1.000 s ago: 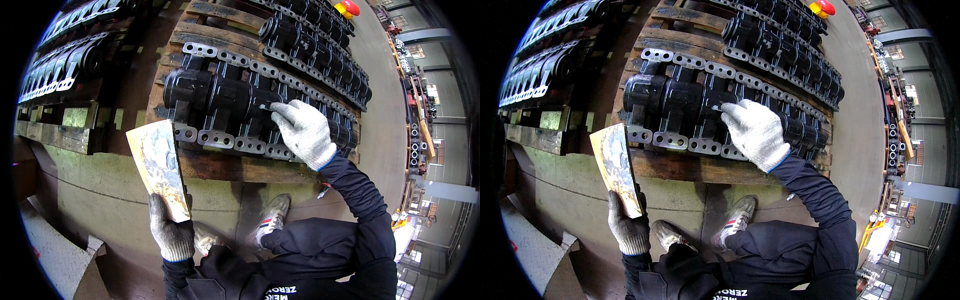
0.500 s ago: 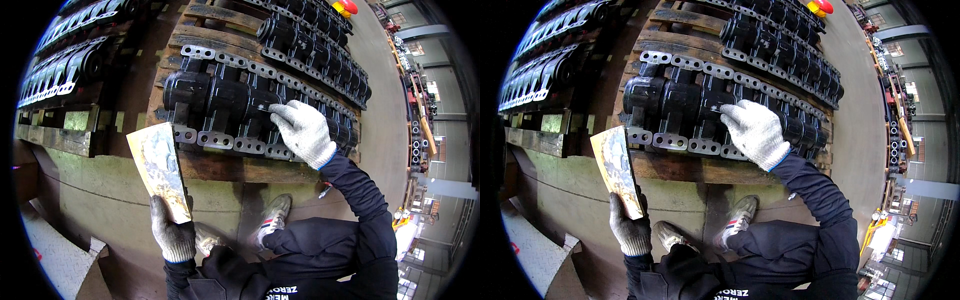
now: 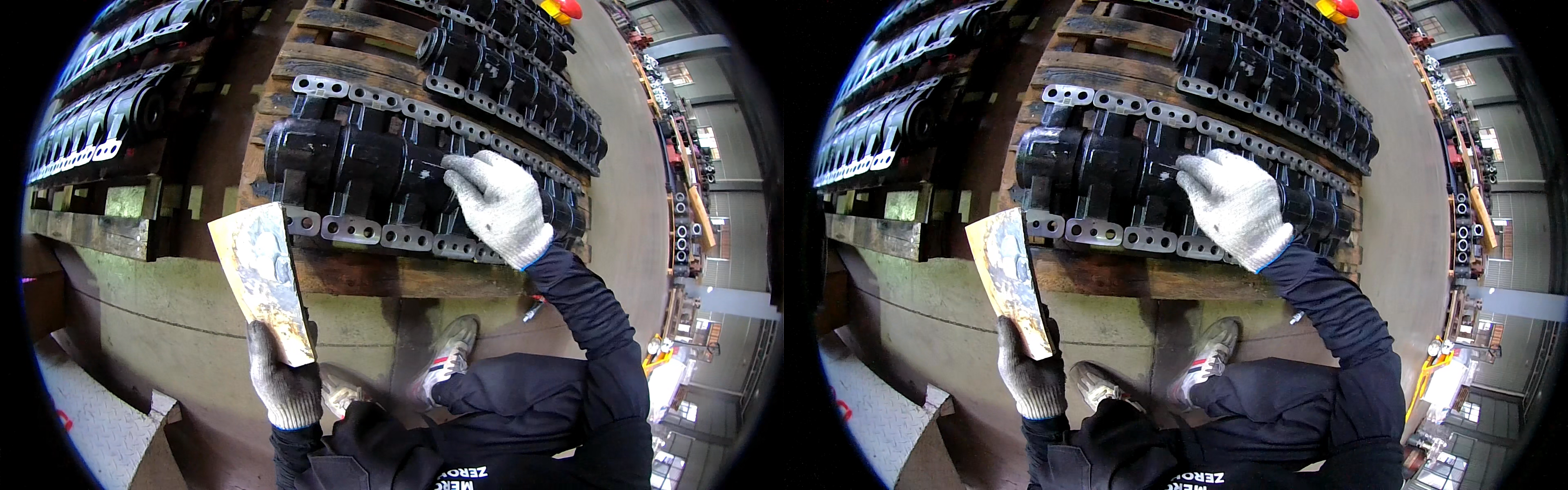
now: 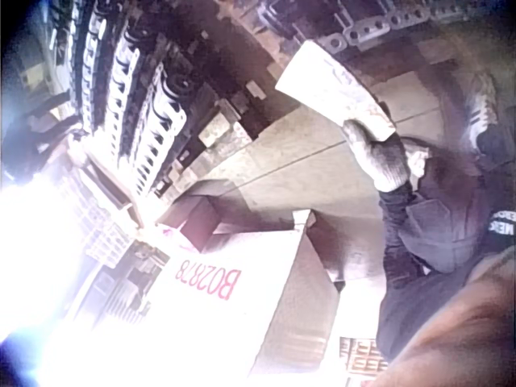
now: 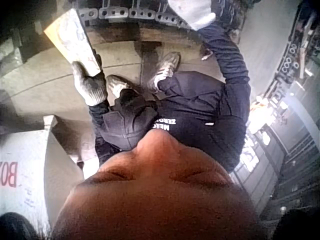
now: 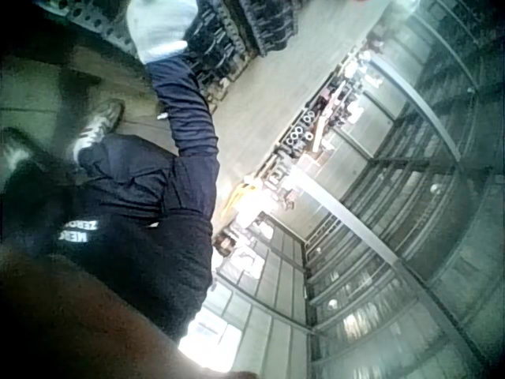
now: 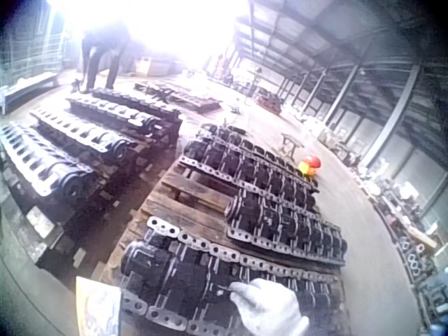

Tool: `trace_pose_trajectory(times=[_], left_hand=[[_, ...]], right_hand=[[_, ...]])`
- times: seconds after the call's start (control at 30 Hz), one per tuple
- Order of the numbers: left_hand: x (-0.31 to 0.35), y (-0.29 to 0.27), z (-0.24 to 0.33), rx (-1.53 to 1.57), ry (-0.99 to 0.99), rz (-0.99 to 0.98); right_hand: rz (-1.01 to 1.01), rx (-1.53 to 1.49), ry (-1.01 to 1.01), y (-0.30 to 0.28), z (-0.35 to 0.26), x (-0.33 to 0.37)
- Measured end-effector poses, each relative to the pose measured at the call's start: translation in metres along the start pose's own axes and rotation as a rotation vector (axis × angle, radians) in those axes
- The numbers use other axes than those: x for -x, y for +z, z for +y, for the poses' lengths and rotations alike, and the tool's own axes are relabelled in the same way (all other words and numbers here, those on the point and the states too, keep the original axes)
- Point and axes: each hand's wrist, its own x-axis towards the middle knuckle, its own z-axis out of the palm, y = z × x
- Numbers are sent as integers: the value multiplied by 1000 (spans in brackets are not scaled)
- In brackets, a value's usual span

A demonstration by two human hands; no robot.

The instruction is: The person applies a white substance from a small rectangular board onto the surface of black metal parts arranged on a wooden pallet. The person uses a small tool to spread the substance on the parts.

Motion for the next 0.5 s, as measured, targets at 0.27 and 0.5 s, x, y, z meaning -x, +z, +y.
trace_pose_trajectory(times=[0.27,0.5], left_hand=[[6,20,2,29,30,55],[6,19,3,41,31,60]], right_hand=[[-52,-12,-6,4,-1,5],[-10,-34,-2,6,4,2]])
